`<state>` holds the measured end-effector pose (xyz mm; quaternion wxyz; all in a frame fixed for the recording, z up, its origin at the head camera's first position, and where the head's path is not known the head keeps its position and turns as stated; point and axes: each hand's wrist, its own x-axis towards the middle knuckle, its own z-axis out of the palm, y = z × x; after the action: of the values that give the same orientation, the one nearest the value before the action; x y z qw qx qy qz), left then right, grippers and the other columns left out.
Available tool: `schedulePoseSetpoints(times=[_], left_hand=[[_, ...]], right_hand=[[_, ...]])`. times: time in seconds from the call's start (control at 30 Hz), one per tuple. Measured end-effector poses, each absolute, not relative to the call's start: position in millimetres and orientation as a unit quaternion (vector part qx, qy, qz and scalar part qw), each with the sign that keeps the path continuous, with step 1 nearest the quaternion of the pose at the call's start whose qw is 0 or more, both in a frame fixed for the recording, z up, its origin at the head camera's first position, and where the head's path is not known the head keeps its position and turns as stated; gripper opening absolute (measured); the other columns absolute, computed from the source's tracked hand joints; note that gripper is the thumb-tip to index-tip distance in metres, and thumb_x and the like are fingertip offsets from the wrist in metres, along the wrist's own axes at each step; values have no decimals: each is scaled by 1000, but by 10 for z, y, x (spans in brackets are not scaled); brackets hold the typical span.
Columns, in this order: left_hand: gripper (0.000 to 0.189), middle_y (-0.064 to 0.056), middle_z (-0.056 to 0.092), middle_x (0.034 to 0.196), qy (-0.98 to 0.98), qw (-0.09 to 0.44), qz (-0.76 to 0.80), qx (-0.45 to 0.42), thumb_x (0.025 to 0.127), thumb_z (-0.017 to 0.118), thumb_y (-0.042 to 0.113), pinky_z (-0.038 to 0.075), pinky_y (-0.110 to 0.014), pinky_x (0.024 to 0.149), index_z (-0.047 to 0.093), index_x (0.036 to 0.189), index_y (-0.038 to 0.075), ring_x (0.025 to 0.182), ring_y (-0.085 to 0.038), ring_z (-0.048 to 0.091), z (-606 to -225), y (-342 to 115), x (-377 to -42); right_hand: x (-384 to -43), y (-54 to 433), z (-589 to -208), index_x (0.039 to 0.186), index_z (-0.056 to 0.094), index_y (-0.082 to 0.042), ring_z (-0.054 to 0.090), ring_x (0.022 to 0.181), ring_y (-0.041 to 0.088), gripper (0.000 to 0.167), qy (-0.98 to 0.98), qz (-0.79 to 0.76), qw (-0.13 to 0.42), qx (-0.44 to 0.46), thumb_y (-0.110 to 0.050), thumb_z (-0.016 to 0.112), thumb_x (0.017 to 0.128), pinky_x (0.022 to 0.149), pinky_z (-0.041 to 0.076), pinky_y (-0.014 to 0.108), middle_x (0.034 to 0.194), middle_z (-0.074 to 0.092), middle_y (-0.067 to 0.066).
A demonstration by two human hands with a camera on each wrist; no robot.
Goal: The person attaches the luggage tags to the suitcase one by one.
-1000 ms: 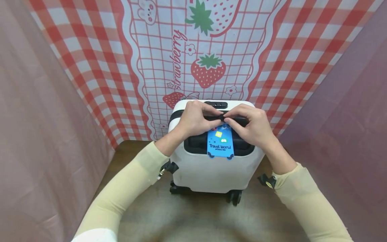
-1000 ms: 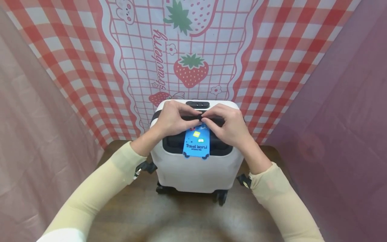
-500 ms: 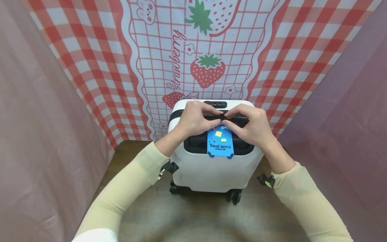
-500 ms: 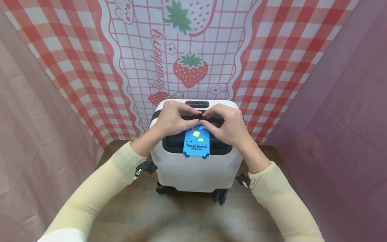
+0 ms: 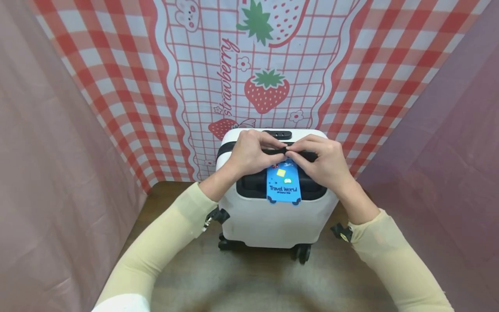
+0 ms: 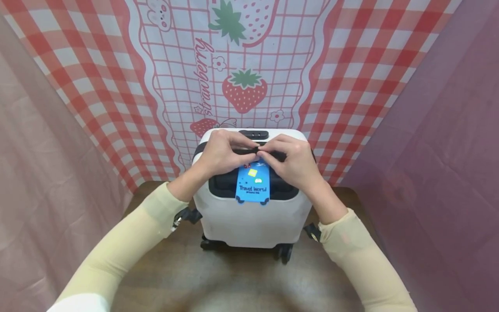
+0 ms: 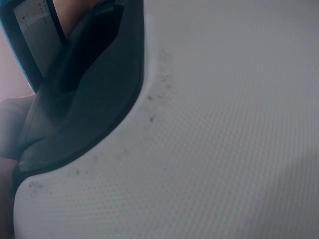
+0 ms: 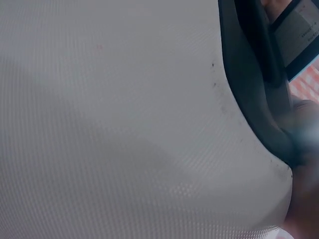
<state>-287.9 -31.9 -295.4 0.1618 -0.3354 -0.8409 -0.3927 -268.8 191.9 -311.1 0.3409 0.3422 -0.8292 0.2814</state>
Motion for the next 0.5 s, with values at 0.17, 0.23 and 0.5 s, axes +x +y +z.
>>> schedulePoseSetpoints(times=[0.17, 0.23, 0.5], left_hand=[[20, -6, 83, 105, -831, 163, -404, -346, 88, 86, 17, 64, -24, 89, 86, 107, 9, 98, -18, 81, -2965, -325, -2883], [20, -6, 83, 103, -830, 164, -404, -347, 88, 86, 16, 63, -24, 89, 86, 107, 9, 98, -18, 81, -2971, -330, -2883], [24, -5, 83, 100, -840, 153, -392, -343, 90, 87, 20, 62, -28, 97, 84, 111, 9, 102, -17, 81, -2968, -333, -2877]], right_hand=[[-2695, 1926, -3110, 104, 81, -6, 78, 90, 22, 26, -827, 271, 344, 353, -12, 93, 81, 97, 47, 4, 97, 82, 8], [-2698, 1930, -3108, 104, 80, -5, 78, 89, 21, 27, -826, 272, 340, 358, -12, 93, 81, 98, 47, 4, 97, 81, 9], [-2699, 1921, -3104, 102, 80, -5, 77, 88, 21, 23, -825, 282, 336, 357, -9, 91, 82, 97, 46, 3, 96, 81, 9]])
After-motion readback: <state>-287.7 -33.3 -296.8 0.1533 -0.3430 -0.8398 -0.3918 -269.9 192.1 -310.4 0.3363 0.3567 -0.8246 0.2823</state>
